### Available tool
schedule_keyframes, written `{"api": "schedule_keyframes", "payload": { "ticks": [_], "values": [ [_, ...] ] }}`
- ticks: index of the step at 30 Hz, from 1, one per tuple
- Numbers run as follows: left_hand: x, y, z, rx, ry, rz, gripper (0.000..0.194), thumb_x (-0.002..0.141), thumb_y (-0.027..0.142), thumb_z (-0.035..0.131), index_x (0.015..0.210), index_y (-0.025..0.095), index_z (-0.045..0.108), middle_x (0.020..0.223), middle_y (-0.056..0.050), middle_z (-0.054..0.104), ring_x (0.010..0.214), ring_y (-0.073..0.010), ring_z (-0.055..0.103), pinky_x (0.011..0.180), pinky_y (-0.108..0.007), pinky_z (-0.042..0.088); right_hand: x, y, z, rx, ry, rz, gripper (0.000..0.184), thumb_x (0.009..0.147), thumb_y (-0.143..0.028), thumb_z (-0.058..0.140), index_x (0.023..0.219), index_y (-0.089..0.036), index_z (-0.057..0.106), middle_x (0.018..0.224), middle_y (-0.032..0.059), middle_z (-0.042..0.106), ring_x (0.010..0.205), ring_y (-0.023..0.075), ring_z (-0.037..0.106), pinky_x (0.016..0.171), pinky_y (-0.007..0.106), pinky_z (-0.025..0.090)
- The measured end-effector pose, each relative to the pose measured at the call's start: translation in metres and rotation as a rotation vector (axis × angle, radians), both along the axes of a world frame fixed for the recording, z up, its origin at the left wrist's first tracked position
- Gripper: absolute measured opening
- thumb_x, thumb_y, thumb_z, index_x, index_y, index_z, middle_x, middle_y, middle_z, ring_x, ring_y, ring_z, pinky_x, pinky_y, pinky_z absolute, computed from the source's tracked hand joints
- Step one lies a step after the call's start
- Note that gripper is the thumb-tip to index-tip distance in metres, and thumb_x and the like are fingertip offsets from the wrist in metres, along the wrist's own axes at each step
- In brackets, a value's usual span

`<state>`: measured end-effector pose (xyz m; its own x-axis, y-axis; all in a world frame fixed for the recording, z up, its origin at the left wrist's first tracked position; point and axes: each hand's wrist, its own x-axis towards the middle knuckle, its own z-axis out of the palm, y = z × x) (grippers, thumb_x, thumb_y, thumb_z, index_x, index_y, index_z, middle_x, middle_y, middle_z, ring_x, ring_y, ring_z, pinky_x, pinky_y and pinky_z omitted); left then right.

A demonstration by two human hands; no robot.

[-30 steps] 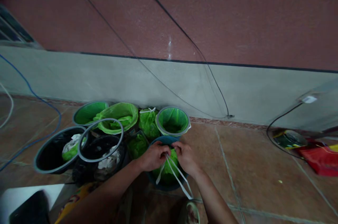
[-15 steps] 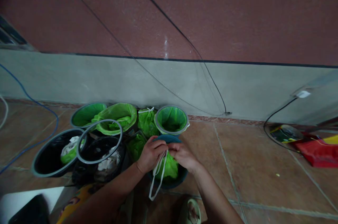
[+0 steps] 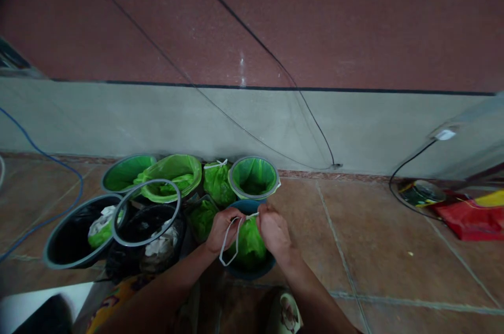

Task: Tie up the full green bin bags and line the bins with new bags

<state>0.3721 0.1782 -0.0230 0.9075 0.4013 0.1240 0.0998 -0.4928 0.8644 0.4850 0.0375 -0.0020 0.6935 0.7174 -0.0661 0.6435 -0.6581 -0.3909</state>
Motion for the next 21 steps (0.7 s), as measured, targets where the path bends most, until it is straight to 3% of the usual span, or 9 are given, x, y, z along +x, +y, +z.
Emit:
{"api": "schedule_keyframes", "payload": {
  "ticks": [2, 4, 9, 14, 18, 21],
  "values": [
    [-0.001, 0.002, -0.005, -0.021, 0.074, 0.058, 0.020, 0.082, 0.020, 0.056, 0.067, 0.021, 0.070, 0.069, -0.003, 0.067, 0.070, -0.0183, 0.060, 0.072, -0.030, 0.042, 0.003, -0.003, -0.002, -0.101, -0.050, -0.036, 0.026, 0.092, -0.011, 0.041, 0.097, -0.015, 0.066, 0.098, 0.0170, 0.073, 0.089, 0.0245, 0.068, 0.080, 0.033, 0.045],
    [0.001, 0.004, -0.011, -0.057, 0.155, 0.084, 0.017, 0.077, 0.019, 0.059, 0.061, 0.020, 0.066, 0.061, -0.002, 0.062, 0.063, -0.0170, 0.055, 0.067, -0.030, 0.039, 0.006, -0.007, -0.003, -0.095, -0.048, -0.040, 0.024, 0.090, -0.011, 0.043, 0.094, -0.015, 0.066, 0.095, 0.0160, 0.073, 0.087, 0.0240, 0.068, 0.079, 0.033, 0.045],
    [0.010, 0.005, -0.018, -0.355, 0.193, 0.129, 0.018, 0.072, 0.020, 0.060, 0.054, 0.020, 0.057, 0.051, 0.003, 0.050, 0.052, -0.0125, 0.045, 0.058, -0.028, 0.032, 0.010, -0.006, -0.010, 0.278, 0.261, -0.001, 0.016, 0.085, -0.021, 0.048, 0.090, -0.021, 0.064, 0.088, 0.0058, 0.070, 0.084, 0.0197, 0.065, 0.079, 0.031, 0.046],
    [0.015, 0.002, -0.008, -0.717, 0.103, 0.228, 0.025, 0.071, 0.028, 0.060, 0.050, 0.019, 0.052, 0.045, 0.005, 0.048, 0.043, -0.0080, 0.039, 0.050, -0.025, 0.027, 0.009, 0.004, -0.018, 0.600, 0.623, -0.064, 0.017, 0.081, -0.035, 0.051, 0.078, -0.022, 0.061, 0.071, 0.0003, 0.063, 0.070, 0.0170, 0.058, 0.070, 0.030, 0.044],
    [0.014, 0.002, 0.004, -0.950, 0.050, 0.209, 0.039, 0.073, 0.043, 0.068, 0.052, 0.018, 0.048, 0.057, 0.001, 0.061, 0.039, -0.0046, 0.038, 0.045, -0.023, 0.023, 0.008, 0.006, -0.010, 0.668, 0.787, -0.155, 0.019, 0.075, -0.039, 0.058, 0.076, -0.021, 0.061, 0.063, -0.0023, 0.057, 0.061, 0.0143, 0.052, 0.062, 0.029, 0.041],
    [0.013, 0.001, 0.006, -1.002, 0.059, 0.131, 0.037, 0.067, 0.046, 0.079, 0.062, 0.016, 0.059, 0.056, 0.004, 0.057, 0.043, -0.0054, 0.043, 0.048, -0.022, 0.029, 0.004, 0.004, 0.002, 0.654, 0.889, -0.182, 0.020, 0.072, -0.039, 0.059, 0.078, -0.021, 0.062, 0.059, -0.0035, 0.055, 0.055, 0.0127, 0.048, 0.056, 0.027, 0.037]
  ]
}}
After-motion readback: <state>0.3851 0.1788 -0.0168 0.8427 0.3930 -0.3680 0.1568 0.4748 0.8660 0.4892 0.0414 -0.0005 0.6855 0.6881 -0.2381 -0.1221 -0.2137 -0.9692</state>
